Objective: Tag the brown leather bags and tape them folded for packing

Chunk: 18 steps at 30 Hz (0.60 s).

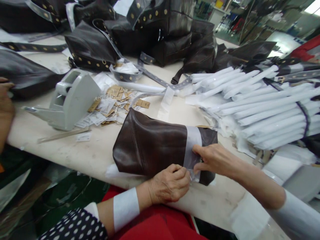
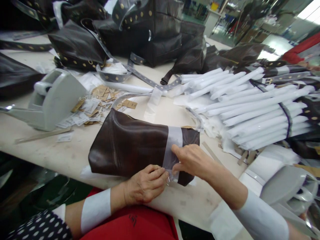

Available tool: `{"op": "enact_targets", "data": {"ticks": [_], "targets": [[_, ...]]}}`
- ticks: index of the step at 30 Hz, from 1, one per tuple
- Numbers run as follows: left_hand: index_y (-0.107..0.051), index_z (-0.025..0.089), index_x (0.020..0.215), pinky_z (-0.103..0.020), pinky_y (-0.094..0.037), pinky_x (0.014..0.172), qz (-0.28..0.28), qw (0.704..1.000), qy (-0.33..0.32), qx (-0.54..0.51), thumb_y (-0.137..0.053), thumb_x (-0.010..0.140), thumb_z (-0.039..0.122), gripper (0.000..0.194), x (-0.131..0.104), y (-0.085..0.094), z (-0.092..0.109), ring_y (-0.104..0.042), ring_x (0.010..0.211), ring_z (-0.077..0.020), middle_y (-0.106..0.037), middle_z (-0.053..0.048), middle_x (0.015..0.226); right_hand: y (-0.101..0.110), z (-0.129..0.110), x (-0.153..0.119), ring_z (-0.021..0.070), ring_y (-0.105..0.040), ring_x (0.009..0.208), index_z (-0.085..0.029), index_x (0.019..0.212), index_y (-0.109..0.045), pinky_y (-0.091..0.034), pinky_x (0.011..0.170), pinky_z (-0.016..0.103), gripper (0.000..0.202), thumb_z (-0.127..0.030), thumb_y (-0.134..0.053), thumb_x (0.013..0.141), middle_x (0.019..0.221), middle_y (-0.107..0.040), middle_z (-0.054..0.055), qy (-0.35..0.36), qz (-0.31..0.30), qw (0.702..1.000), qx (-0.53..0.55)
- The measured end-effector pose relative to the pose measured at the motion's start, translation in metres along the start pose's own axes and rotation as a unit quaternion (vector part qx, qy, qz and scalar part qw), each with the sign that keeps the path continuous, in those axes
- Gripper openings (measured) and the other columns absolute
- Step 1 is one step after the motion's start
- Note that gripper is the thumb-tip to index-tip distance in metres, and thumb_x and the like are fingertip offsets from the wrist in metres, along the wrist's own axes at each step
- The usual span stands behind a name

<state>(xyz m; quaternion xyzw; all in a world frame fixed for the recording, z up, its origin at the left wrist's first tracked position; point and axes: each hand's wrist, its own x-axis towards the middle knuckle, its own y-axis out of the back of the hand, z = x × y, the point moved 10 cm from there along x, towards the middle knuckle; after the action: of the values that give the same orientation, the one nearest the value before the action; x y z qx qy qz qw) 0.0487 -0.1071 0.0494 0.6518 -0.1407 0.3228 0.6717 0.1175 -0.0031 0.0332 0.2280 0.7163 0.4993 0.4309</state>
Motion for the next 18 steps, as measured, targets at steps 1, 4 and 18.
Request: {"op": "enact_targets", "data": {"ticks": [1,4,18], "targets": [[-0.064,0.009,0.088,-0.035,-0.047,0.076,0.001,1.0,-0.002,0.002,-0.044,0.089,0.011,0.02,0.0,0.0,0.0,-0.056,0.092,-0.0206,-0.062,-0.009,0.101,-0.001,0.009,0.002,0.0116,-0.05,0.045,-0.019,0.074,-0.049,-0.021,0.044,0.022,0.032,-0.031,-0.078,0.066,0.046,-0.045,-0.009,-0.005,-0.007,0.999,0.054],[-0.063,0.009,0.091,-0.034,-0.046,0.078,-0.001,1.0,-0.007,0.008,-0.043,0.09,0.011,0.02,0.0,0.001,0.001,-0.055,0.093,-0.0202,-0.061,-0.01,0.101,-0.003,0.027,0.0,0.0077,-0.043,0.044,-0.02,0.068,-0.045,-0.028,0.043,0.019,0.034,-0.035,-0.074,0.07,0.048,-0.042,-0.01,-0.007,0.009,0.973,0.229],[-0.056,0.012,0.081,-0.031,-0.045,0.077,-0.008,1.0,0.009,0.008,-0.038,0.092,0.011,0.021,0.001,0.002,-0.001,-0.054,0.091,-0.0184,-0.06,-0.008,0.088,-0.03,-0.068,-0.103,0.0238,-0.054,0.113,-0.013,0.123,-0.054,-0.043,0.096,0.042,0.043,0.0,-0.046,0.083,0.112,-0.064,0.012,0.043,0.456,0.888,-0.034]]}}
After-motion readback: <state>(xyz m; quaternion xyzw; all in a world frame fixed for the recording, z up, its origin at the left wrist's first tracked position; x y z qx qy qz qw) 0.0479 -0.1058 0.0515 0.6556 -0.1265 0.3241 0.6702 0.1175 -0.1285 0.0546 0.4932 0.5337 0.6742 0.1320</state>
